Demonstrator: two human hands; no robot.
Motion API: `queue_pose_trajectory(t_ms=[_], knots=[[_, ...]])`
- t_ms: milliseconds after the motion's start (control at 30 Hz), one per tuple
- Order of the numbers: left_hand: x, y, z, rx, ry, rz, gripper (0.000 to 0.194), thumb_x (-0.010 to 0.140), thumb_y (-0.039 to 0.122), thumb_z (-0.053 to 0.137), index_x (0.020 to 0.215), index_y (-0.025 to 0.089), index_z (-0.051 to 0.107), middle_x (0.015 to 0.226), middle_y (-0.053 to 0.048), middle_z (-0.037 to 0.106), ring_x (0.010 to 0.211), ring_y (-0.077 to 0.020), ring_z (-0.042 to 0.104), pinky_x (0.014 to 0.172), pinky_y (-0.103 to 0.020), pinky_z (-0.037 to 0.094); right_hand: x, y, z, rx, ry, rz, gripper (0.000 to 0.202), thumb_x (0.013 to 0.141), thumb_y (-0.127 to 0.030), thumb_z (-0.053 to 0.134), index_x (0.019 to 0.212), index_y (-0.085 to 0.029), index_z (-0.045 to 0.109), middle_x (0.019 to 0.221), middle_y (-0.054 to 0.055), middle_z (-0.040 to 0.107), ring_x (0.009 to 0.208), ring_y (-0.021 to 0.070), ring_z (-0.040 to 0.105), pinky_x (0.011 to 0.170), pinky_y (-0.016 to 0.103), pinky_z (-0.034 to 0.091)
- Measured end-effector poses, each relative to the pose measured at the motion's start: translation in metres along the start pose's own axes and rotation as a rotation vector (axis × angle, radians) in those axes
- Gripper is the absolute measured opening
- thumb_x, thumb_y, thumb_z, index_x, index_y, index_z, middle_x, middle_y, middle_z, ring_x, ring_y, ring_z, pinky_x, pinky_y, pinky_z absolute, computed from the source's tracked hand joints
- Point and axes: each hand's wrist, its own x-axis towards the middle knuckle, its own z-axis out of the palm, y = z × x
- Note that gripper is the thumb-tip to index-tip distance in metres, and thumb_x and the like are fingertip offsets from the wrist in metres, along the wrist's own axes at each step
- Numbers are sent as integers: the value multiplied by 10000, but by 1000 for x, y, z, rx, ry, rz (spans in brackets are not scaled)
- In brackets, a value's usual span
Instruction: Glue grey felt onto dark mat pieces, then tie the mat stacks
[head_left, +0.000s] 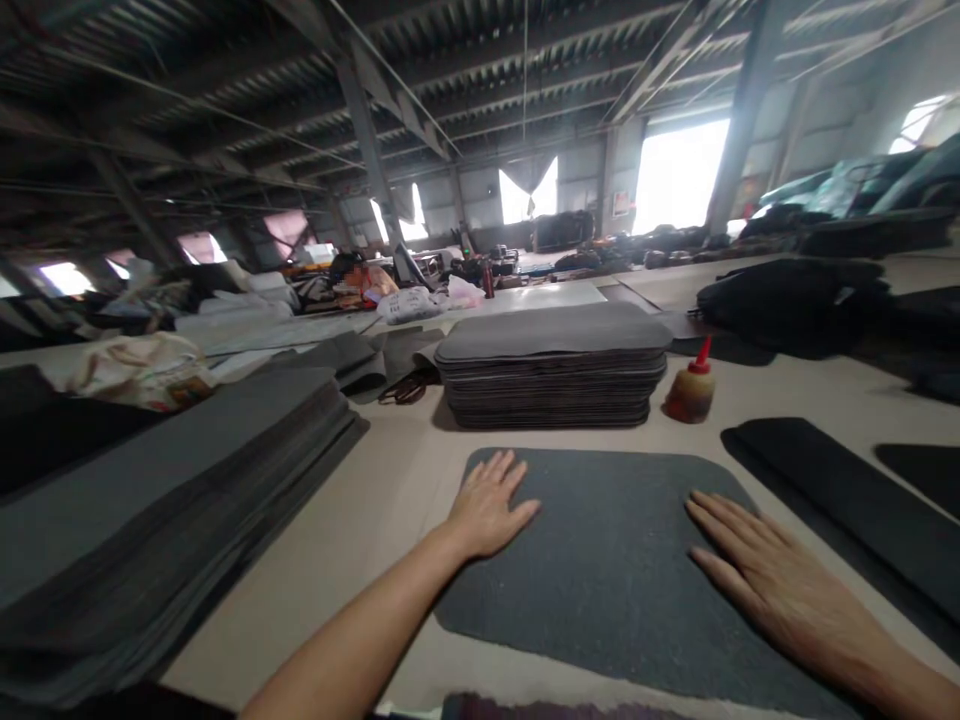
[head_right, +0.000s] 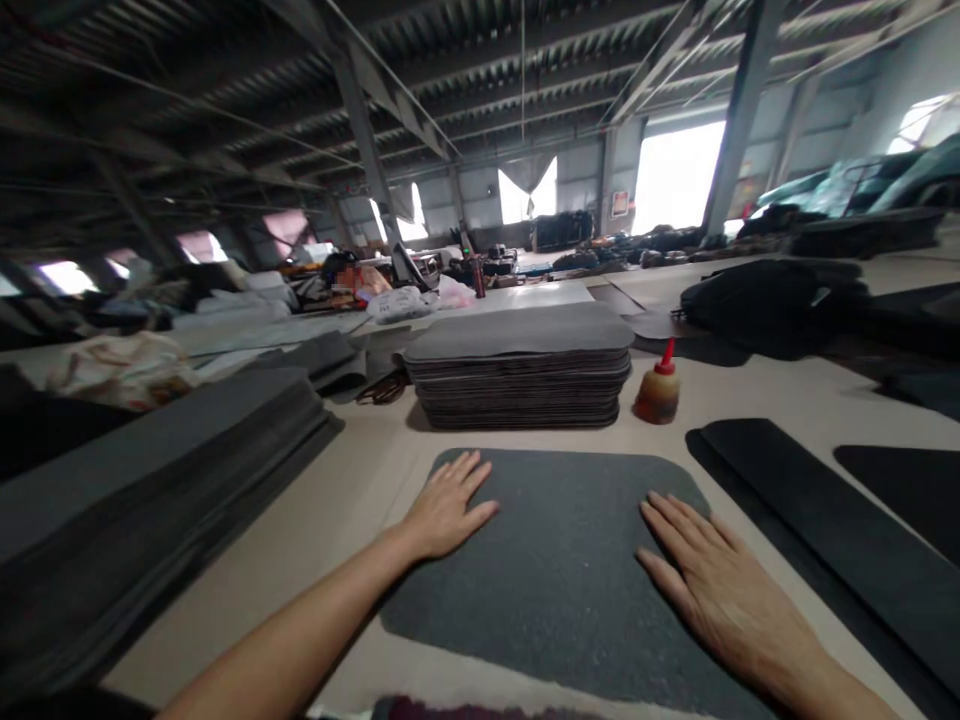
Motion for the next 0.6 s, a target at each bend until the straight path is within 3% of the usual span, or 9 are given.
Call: queue_pose_trajectory(t_ms=[100, 167, 267, 333, 467, 600], knots=[[-21, -25, -5, 95, 5, -107, 682, 994, 608, 308, 1540, 201, 294, 1626, -85, 204, 1503, -279, 174, 1223, -525, 194, 6, -1, -9, 44, -88, 71, 651, 999, -581, 309, 1483, -169, 449, 1549, 81, 381, 1404, 313, 393, 1126, 555, 380], [-34, -27, -12, 186, 20, -164, 650, 999, 580, 327, 1525, 197, 331, 1605, -85, 269, 1489, -318, 211, 1204, -601, 185, 11, -4, -19, 57, -141, 96, 657, 1005, -568, 291, 1474, -138, 456, 1547, 102, 386, 1411, 310, 381, 1134, 542, 368], [-50, -7, -25, 355, 105, -112, 518, 1005, 471, 392, 1424, 182, 492, 1570, -109, 348, 1488, -361, 191, 1174, -696, 107, 19, -20, -39, 54, -208, 94, 618, 1022, -486, 252, 1444, -99, 482, 1527, 151, 406, 1415, 336, 367, 1127, 599, 330], [-59, 13, -29, 357, 116, 10, 459, 1004, 421, 414, 1389, 197, 528, 1586, -92, 322, 1501, -323, 162, 1196, -647, 132, 23, -40, -52, 74, -227, 49, 587, 1028, -476, 267, 1459, -130, 466, 1546, 141, 374, 1437, 341, 326, 1139, 639, 278], [-81, 30, -16, 175, -20, 66, 593, 997, 533, 391, 1507, 232, 371, 1610, -64, 268, 1494, -279, 209, 1199, -518, 277, 18, -80, -66, 194, -274, -70, 598, 1029, -545, 314, 1525, -215, 369, 1604, 62, 256, 1469, 304, 265, 1158, 594, 303], [-100, 11, 1, 163, -12, 24, 616, 995, 545, 379, 1544, 286, 275, 1630, -23, 201, 1502, -272, 186, 1211, -542, 247, -7, -70, -68, 219, -320, -44, 662, 1005, -601, 351, 1552, -232, 306, 1608, 58, 224, 1472, 314, 254, 1172, 607, 279]])
